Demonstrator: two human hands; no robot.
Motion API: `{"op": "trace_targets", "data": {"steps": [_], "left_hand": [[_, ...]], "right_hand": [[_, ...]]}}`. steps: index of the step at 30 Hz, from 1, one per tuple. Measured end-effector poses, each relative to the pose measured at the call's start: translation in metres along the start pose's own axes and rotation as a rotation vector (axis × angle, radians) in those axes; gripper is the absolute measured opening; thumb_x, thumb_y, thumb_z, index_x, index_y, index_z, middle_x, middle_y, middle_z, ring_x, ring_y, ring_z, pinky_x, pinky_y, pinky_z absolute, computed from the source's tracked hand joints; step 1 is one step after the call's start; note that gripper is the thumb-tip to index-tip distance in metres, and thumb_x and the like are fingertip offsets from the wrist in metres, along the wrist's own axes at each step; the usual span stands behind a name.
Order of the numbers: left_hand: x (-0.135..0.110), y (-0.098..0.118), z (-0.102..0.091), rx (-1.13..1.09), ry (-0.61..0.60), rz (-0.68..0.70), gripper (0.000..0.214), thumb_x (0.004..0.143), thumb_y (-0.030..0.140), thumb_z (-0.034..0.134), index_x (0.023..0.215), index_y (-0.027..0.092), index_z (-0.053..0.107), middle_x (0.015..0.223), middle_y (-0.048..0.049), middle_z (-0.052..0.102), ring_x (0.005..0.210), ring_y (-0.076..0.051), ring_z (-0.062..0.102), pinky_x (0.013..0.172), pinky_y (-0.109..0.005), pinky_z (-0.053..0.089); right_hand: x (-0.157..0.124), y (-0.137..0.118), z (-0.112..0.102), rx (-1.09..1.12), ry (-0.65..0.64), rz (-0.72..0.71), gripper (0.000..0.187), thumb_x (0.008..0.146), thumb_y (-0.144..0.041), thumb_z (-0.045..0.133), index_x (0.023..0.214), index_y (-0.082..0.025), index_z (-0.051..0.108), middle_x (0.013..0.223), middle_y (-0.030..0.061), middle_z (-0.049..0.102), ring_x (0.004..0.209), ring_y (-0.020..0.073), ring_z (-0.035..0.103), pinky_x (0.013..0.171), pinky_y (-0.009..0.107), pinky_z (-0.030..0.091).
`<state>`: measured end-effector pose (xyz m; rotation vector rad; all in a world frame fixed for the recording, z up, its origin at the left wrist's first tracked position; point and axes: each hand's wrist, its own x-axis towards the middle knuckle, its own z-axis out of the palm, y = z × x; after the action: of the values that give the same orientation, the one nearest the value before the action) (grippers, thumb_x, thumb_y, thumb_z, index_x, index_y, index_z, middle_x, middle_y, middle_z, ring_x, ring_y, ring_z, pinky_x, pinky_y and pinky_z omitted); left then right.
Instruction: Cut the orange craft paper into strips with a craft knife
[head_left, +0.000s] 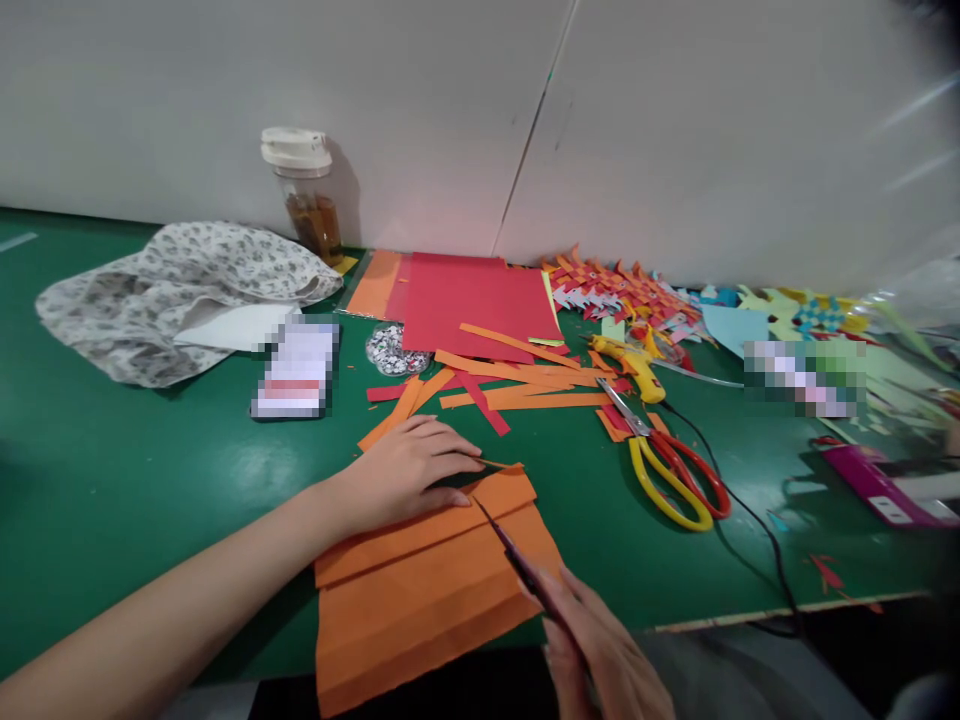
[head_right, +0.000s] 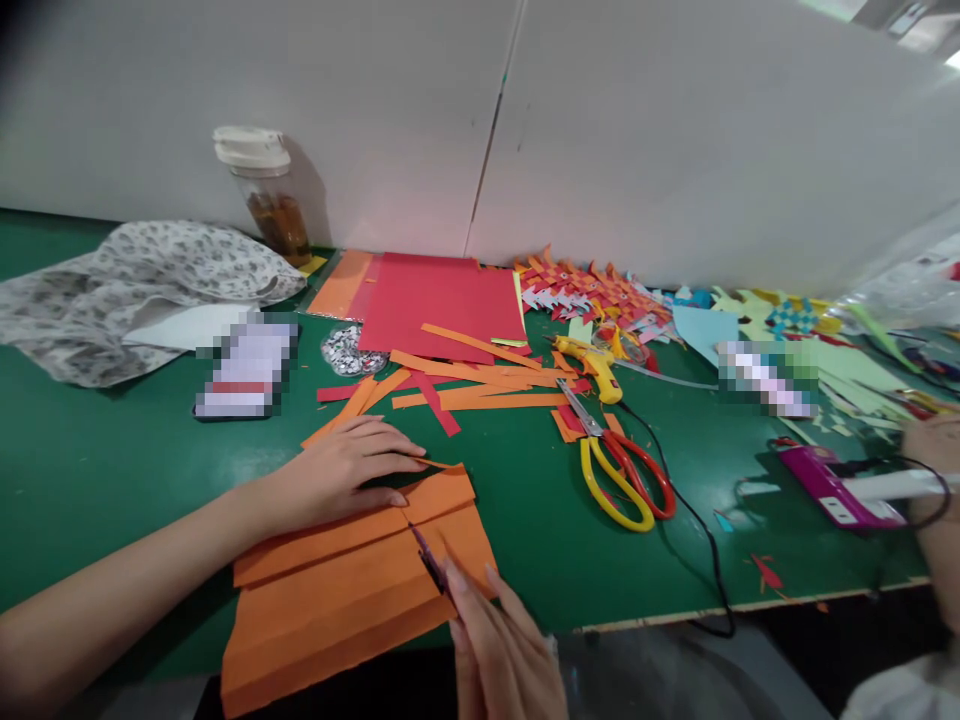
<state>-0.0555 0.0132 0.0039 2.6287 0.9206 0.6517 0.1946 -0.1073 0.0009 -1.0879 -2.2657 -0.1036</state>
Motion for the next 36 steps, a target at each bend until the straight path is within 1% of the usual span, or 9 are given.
{"op": "trace_targets", "data": {"steps": [3, 6, 7, 8, 10, 14, 19, 23, 36], "left_hand": [[0.001, -0.002, 0.0, -0.065, -0.024, -0.011, 0.032, 0.091, 0.039, 0.061, 0.117, 0.021, 0.063, 0.116, -0.0036, 0.068, 0.11, -0.021, 0.058, 0.097, -0.038, 0.043], [0.002, -0.002, 0.0, -0.099, -0.036, 0.006, 0.026, 0.092, 0.035, 0.06, 0.113, 0.022, 0.065, 0.116, -0.0026, 0.068, 0.11, -0.02, 0.057, 0.097, -0.036, 0.043], [0.002, -0.002, 0.0, -0.104, -0.029, 0.011, 0.024, 0.092, 0.035, 0.06, 0.112, 0.022, 0.066, 0.117, -0.0025, 0.067, 0.112, -0.02, 0.056, 0.098, -0.036, 0.043], [0.001, -0.002, 0.0, -0.104, -0.019, 0.015, 0.024, 0.091, 0.034, 0.061, 0.111, 0.023, 0.066, 0.12, -0.0026, 0.066, 0.114, -0.02, 0.055, 0.099, -0.036, 0.043], [0.001, -0.001, 0.0, -0.09, 0.001, 0.022, 0.023, 0.091, 0.035, 0.061, 0.111, 0.024, 0.067, 0.124, -0.0029, 0.064, 0.117, -0.022, 0.053, 0.099, -0.038, 0.043], [0.0, 0.0, 0.0, -0.031, -0.007, 0.061, 0.023, 0.095, 0.031, 0.053, 0.113, 0.027, 0.067, 0.127, -0.0041, 0.061, 0.118, -0.024, 0.052, 0.098, -0.041, 0.045], [0.0, 0.002, -0.001, 0.013, -0.032, 0.064, 0.027, 0.097, 0.029, 0.05, 0.119, 0.03, 0.064, 0.131, -0.0052, 0.058, 0.12, -0.026, 0.051, 0.097, -0.043, 0.045], [-0.001, 0.001, -0.001, 0.013, -0.039, 0.063, 0.027, 0.097, 0.03, 0.05, 0.121, 0.029, 0.064, 0.13, -0.0058, 0.059, 0.12, -0.027, 0.051, 0.098, -0.044, 0.045], [0.0, 0.001, -0.002, -0.011, -0.066, 0.038, 0.027, 0.097, 0.032, 0.05, 0.121, 0.03, 0.064, 0.131, -0.0056, 0.058, 0.121, -0.027, 0.05, 0.099, -0.044, 0.044]], "right_hand": [[0.018, 0.031, -0.016, 0.043, -0.005, -0.042, 0.052, 0.089, -0.003, 0.047, 0.139, -0.015, 0.046, 0.112, 0.0108, 0.073, 0.098, 0.0211, 0.071, 0.096, 0.038, 0.05], [0.039, 0.074, -0.032, 0.015, -0.142, -0.125, 0.041, 0.09, -0.006, 0.047, 0.125, -0.024, 0.059, 0.098, 0.0029, 0.077, 0.081, 0.0167, 0.072, 0.094, 0.038, 0.047], [0.046, 0.087, -0.036, 0.028, -0.186, -0.155, 0.039, 0.091, -0.008, 0.046, 0.123, -0.027, 0.06, 0.097, 0.0016, 0.077, 0.079, 0.0153, 0.072, 0.092, 0.037, 0.048], [0.051, 0.098, -0.039, 0.022, -0.258, -0.153, 0.038, 0.092, -0.01, 0.046, 0.122, -0.028, 0.061, 0.102, 0.0016, 0.076, 0.082, 0.0153, 0.071, 0.091, 0.036, 0.047], [0.061, 0.116, -0.043, -0.009, -0.332, -0.134, 0.037, 0.094, -0.012, 0.044, 0.122, -0.029, 0.062, 0.106, 0.0016, 0.075, 0.089, 0.0165, 0.07, 0.091, 0.038, 0.045], [0.078, 0.139, -0.042, 0.01, -0.428, -0.164, 0.036, 0.096, -0.015, 0.043, 0.12, -0.028, 0.065, 0.1, 0.0028, 0.074, 0.086, 0.018, 0.067, 0.08, 0.035, 0.046], [0.103, 0.151, -0.036, 0.09, -0.49, -0.132, 0.027, 0.095, -0.022, 0.05, 0.11, -0.028, 0.072, 0.089, 0.0039, 0.072, 0.082, 0.0186, 0.064, 0.075, 0.033, 0.044], [0.115, 0.153, -0.033, 0.157, -0.508, -0.119, 0.021, 0.094, -0.028, 0.055, 0.1, -0.027, 0.075, 0.086, 0.0043, 0.07, 0.081, 0.0191, 0.062, 0.077, 0.035, 0.043], [0.12, 0.156, -0.027, 0.188, -0.554, -0.077, 0.022, 0.094, -0.03, 0.054, 0.098, -0.026, 0.075, 0.088, 0.0051, 0.072, 0.083, 0.0197, 0.063, 0.078, 0.035, 0.045]]}}
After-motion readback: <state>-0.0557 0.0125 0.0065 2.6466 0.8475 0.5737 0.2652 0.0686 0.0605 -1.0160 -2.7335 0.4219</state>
